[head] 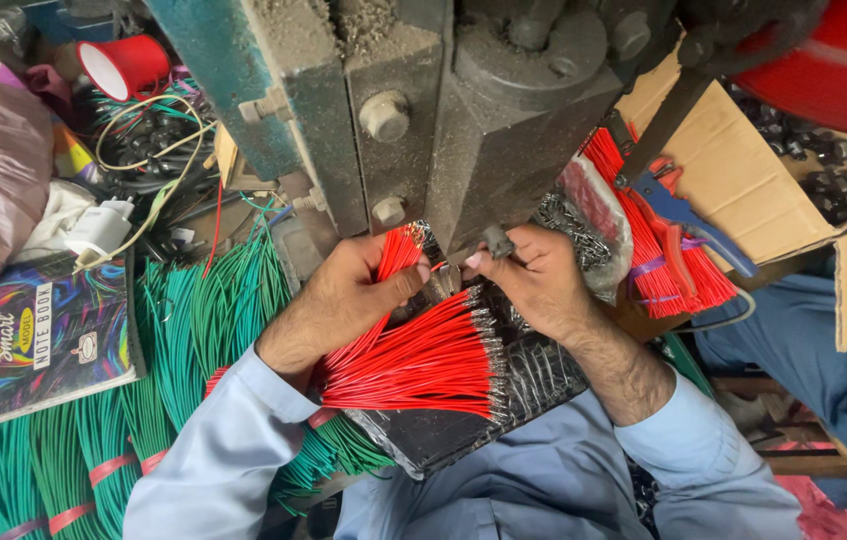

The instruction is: The person sits at a bench-mounted crimping press and attaches metal terminal connectors to the ends of red insulated wires. They hold a bundle of finished wires in one hand, feed a stripped wire end and a connector into the press die, operate the press to crimp the terminal, and add the finished wire to the bundle, repeating the cycle.

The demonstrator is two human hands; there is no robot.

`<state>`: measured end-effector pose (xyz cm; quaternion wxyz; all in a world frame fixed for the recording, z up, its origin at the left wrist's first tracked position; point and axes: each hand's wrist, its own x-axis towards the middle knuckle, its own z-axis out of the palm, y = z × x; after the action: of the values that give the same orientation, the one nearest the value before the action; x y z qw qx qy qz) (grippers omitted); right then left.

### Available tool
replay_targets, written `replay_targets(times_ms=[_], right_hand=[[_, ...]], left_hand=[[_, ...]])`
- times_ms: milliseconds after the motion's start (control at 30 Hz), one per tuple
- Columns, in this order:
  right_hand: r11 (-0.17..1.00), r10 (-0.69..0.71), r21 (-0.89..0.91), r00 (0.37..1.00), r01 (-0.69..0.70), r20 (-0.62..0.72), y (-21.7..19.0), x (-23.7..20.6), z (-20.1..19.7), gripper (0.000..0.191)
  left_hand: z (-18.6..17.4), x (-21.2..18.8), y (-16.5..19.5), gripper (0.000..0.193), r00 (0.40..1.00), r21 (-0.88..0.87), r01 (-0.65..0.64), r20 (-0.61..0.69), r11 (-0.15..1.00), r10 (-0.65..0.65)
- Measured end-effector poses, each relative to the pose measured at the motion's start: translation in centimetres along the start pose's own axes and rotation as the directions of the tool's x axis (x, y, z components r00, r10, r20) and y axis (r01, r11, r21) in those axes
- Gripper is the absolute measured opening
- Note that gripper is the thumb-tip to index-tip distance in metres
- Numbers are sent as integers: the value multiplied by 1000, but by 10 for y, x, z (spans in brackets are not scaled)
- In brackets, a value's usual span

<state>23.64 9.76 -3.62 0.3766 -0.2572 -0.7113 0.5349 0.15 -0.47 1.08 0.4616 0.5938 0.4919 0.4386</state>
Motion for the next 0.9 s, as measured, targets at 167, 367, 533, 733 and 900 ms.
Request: replay_targets(times_ms=[167,367,533,733,900], right_hand=[[998,10,-55,1000,-9,19,1,-3,5,10],[993,-21,-115,1000,21,-2,0,-2,5,10],[979,-89,-182,995,95,41,-3,0,1,8],[997,7,-74,999,-3,51,-12,-5,5,9],[998,-66,3,987,67,150,-39,-19,-16,12]], left_hand=[[2,-1,-1,15,997,-8,-74,-5,997,74],[2,0,0,14,998,13,-60,-7,998,61],[2,0,0,14,999,57,-11,-40,998,14],[1,-1,5,13,999,-22,-36,-3,999,35],[6,-2,10,15,999,24,-24,43,999,23]])
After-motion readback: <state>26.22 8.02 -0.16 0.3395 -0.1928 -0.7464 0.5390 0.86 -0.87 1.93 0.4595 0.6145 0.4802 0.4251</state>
